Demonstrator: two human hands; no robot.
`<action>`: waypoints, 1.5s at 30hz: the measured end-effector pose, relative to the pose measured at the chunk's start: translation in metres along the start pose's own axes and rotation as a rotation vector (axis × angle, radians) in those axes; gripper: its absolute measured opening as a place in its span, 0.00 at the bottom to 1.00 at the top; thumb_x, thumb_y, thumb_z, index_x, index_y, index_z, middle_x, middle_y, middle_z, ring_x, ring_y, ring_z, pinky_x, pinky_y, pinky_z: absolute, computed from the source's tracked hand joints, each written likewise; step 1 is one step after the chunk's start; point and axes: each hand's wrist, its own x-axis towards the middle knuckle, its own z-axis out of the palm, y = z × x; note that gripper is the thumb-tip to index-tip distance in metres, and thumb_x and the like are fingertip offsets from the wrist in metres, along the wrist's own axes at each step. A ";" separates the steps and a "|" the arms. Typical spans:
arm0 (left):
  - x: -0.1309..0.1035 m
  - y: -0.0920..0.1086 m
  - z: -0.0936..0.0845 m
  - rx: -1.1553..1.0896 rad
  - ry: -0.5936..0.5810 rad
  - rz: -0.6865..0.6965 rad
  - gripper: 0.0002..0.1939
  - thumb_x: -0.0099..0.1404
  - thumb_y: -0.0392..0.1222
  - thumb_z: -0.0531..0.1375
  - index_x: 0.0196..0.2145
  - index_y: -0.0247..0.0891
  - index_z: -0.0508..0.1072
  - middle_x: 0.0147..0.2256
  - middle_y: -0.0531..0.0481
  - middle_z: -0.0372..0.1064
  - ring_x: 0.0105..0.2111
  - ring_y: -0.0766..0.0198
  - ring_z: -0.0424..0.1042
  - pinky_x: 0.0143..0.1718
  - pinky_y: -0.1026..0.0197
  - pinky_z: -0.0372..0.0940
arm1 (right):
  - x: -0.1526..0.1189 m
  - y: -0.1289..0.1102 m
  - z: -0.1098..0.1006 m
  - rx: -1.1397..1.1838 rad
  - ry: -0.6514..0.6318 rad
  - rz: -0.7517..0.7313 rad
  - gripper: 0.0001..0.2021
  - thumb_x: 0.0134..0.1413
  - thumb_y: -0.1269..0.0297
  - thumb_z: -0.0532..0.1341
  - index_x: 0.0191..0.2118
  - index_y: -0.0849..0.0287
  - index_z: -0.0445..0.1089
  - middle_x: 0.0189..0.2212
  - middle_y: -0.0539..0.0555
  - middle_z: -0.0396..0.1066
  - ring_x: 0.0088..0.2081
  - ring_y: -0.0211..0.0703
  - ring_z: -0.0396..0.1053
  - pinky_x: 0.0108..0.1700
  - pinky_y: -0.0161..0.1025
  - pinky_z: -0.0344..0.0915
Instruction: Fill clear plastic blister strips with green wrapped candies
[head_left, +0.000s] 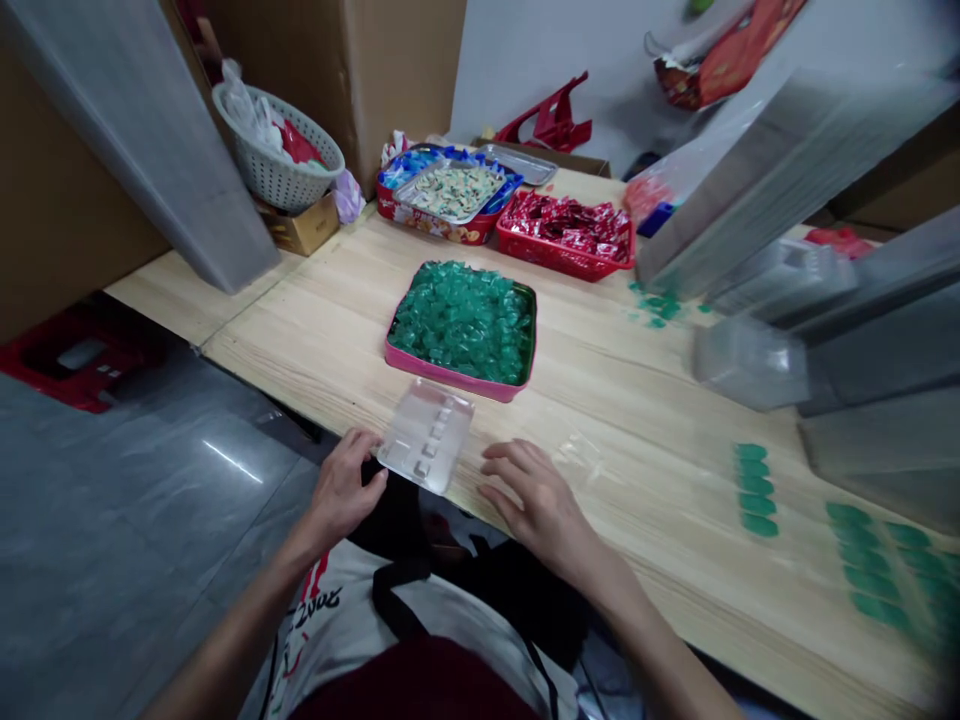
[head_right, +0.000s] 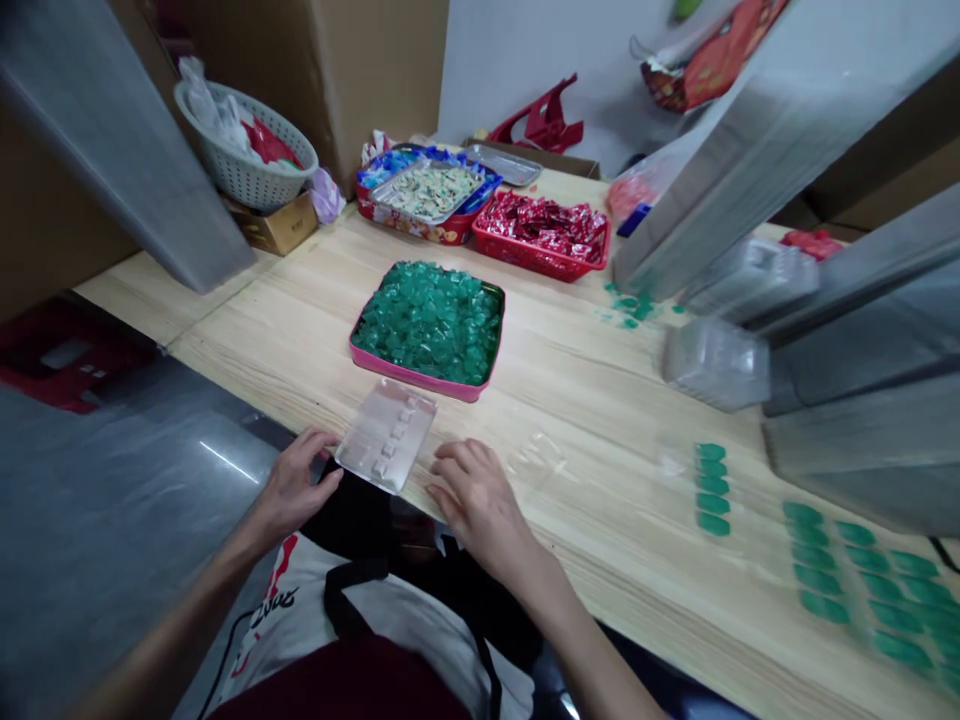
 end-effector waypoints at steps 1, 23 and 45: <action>-0.001 -0.001 0.001 -0.001 0.002 -0.012 0.15 0.53 0.30 0.56 0.39 0.39 0.66 0.37 0.50 0.65 0.34 0.63 0.66 0.38 0.60 0.63 | 0.013 -0.005 0.004 0.057 -0.026 -0.041 0.07 0.60 0.68 0.53 0.38 0.58 0.68 0.40 0.58 0.67 0.43 0.47 0.62 0.45 0.46 0.59; 0.004 -0.001 0.006 -0.021 -0.043 -0.012 0.14 0.52 0.29 0.54 0.37 0.40 0.66 0.34 0.51 0.63 0.33 0.61 0.65 0.37 0.59 0.63 | 0.087 -0.019 0.039 0.060 -0.515 -0.167 0.09 0.47 0.78 0.56 0.25 0.61 0.71 0.30 0.52 0.69 0.39 0.42 0.60 0.46 0.44 0.49; 0.023 -0.003 0.012 -0.123 0.212 -0.008 0.12 0.60 0.46 0.54 0.38 0.38 0.70 0.41 0.43 0.68 0.45 0.54 0.67 0.49 0.49 0.62 | 0.075 -0.006 0.038 -0.002 -0.346 -0.081 0.04 0.49 0.65 0.63 0.30 0.60 0.72 0.34 0.53 0.69 0.40 0.44 0.61 0.43 0.41 0.50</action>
